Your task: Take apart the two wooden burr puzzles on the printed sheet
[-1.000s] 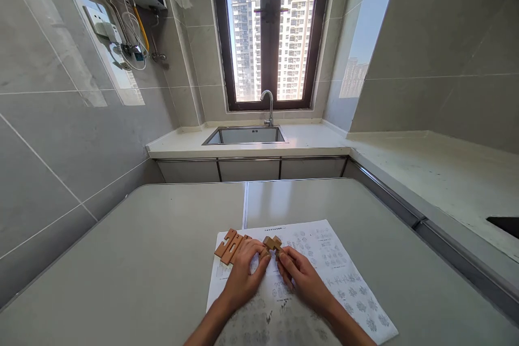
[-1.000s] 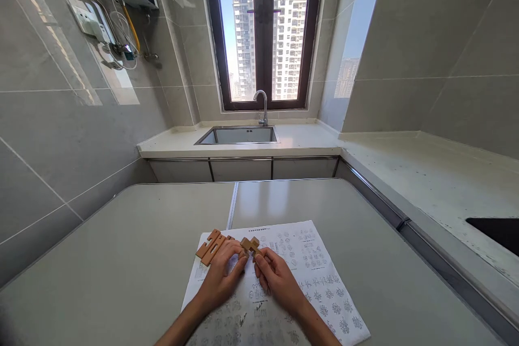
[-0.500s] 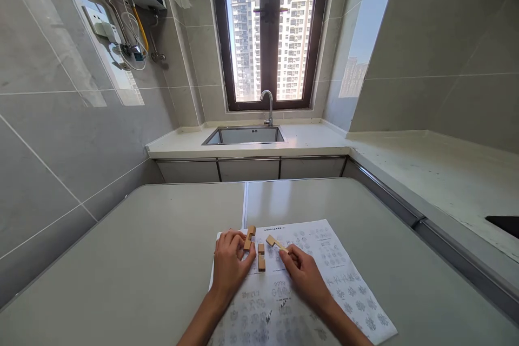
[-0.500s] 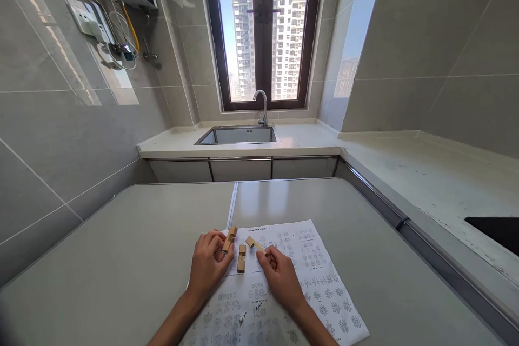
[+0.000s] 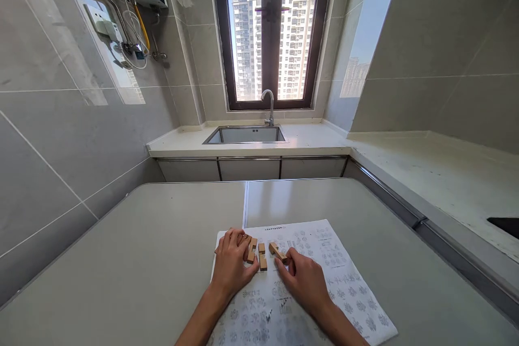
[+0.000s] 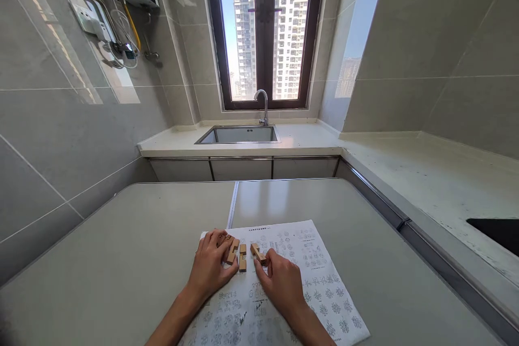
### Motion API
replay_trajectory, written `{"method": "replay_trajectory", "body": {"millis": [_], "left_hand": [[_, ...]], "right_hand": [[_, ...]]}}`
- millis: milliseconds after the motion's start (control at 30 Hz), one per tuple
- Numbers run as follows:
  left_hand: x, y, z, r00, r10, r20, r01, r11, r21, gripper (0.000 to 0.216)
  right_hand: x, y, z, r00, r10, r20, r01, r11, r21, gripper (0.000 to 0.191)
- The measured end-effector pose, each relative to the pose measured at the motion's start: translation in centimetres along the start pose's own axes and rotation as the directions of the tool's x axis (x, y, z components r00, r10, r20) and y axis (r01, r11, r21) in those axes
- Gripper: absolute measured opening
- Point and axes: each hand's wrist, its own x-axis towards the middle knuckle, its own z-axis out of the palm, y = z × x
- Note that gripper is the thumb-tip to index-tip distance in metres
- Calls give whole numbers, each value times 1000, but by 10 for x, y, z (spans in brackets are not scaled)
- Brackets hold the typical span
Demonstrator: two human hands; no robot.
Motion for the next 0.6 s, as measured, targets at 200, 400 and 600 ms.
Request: {"method": "replay_trajectory", "body": {"millis": [200, 400, 600], "left_hand": [[0, 3, -3, 997, 33, 65, -31, 999, -30, 22], [-2, 5, -3, 986, 115, 119, -94, 981, -168, 55], [-4, 7, -1, 957, 207, 202, -161, 962, -221, 77]], "right_hand": [[-1, 1, 0, 996, -44, 78, 50, 996, -80, 38], [-1, -2, -3, 986, -89, 140, 94, 995, -24, 27], [-1, -2, -4, 954, -229, 195, 240, 970, -35, 30]]}}
